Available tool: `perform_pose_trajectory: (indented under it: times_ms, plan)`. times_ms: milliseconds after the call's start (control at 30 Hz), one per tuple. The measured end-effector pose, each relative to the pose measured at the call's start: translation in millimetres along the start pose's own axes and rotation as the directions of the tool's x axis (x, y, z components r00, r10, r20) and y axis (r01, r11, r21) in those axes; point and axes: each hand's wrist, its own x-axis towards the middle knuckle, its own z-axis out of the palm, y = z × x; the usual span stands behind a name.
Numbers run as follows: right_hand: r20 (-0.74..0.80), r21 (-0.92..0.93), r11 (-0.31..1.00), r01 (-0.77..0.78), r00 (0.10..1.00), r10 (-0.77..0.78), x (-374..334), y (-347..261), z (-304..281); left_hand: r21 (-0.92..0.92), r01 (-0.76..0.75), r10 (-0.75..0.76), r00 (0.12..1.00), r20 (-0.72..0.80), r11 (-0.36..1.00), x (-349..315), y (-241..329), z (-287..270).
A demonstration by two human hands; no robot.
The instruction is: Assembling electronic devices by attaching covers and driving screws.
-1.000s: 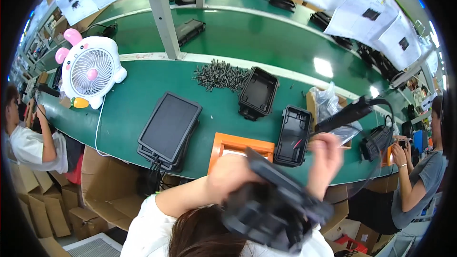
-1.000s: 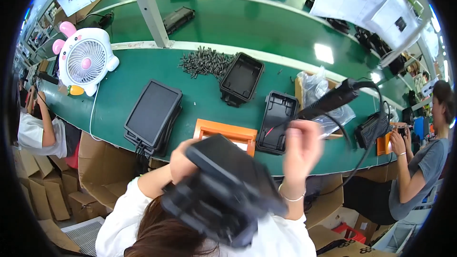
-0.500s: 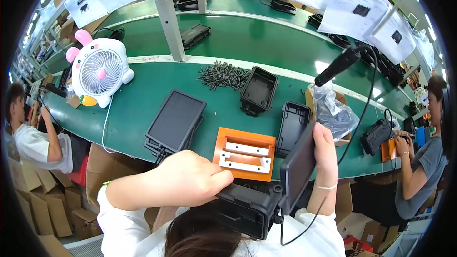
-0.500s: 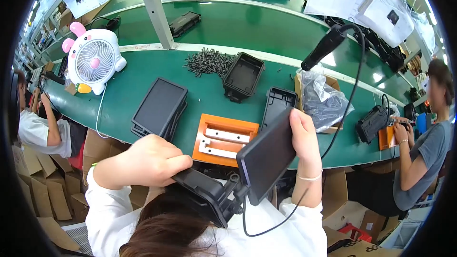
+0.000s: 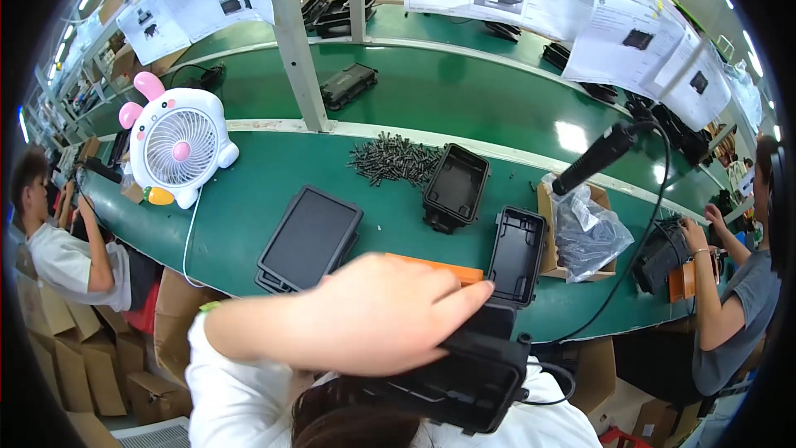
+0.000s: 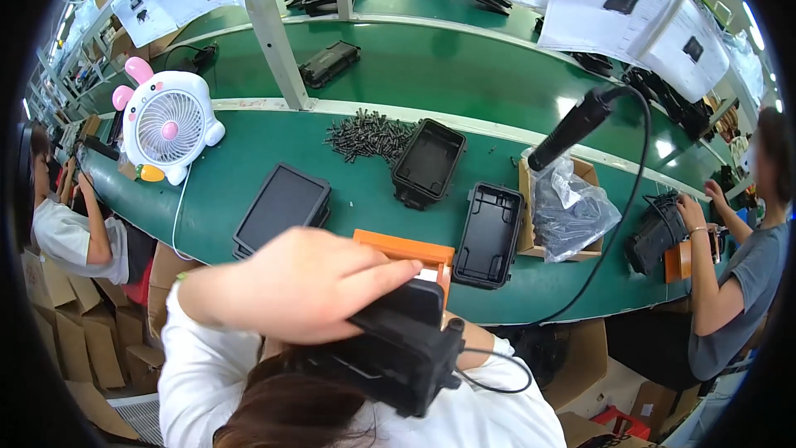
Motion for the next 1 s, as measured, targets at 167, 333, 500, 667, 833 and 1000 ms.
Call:
perform_pose_trajectory:
  times_ms: [167, 333, 500, 667, 833, 1000]
  plan:
    - [0.021, 0.184, 0.983, -0.020, 1.000, 0.017, -11, -3, -10, -0.372, 0.211, -0.364, 0.835, -0.411, 0.904, 53, -123, -41]
    - [-0.229, 0.245, 0.969, 0.040, 0.973, 0.018, -67, 25, -61, -0.937, 0.244, -0.904, 0.407, -0.135, 0.250, 145, -303, -54]
    - [-0.425, 0.180, 0.982, 0.055, 0.905, 0.028, -100, 32, -54, -0.989, -0.142, -0.935, 0.346, -0.083, 0.035, 199, -438, -1]
    - [-0.412, 0.221, 0.973, 0.066, 0.911, 0.032, -112, 34, -50, -0.833, 0.482, -0.875, 0.484, -0.004, 0.270, 171, -417, -6]
    - [-0.165, 0.158, 0.987, 0.008, 0.986, 0.018, -89, 15, -54, -0.463, 0.529, -0.624, 0.779, -0.070, 0.712, 48, -252, -41]
    - [-0.101, -0.077, 0.991, 0.108, 0.988, -0.115, -58, -1, -48, 0.297, 0.607, -0.611, 0.786, -0.092, 0.737, -78, -99, 3]
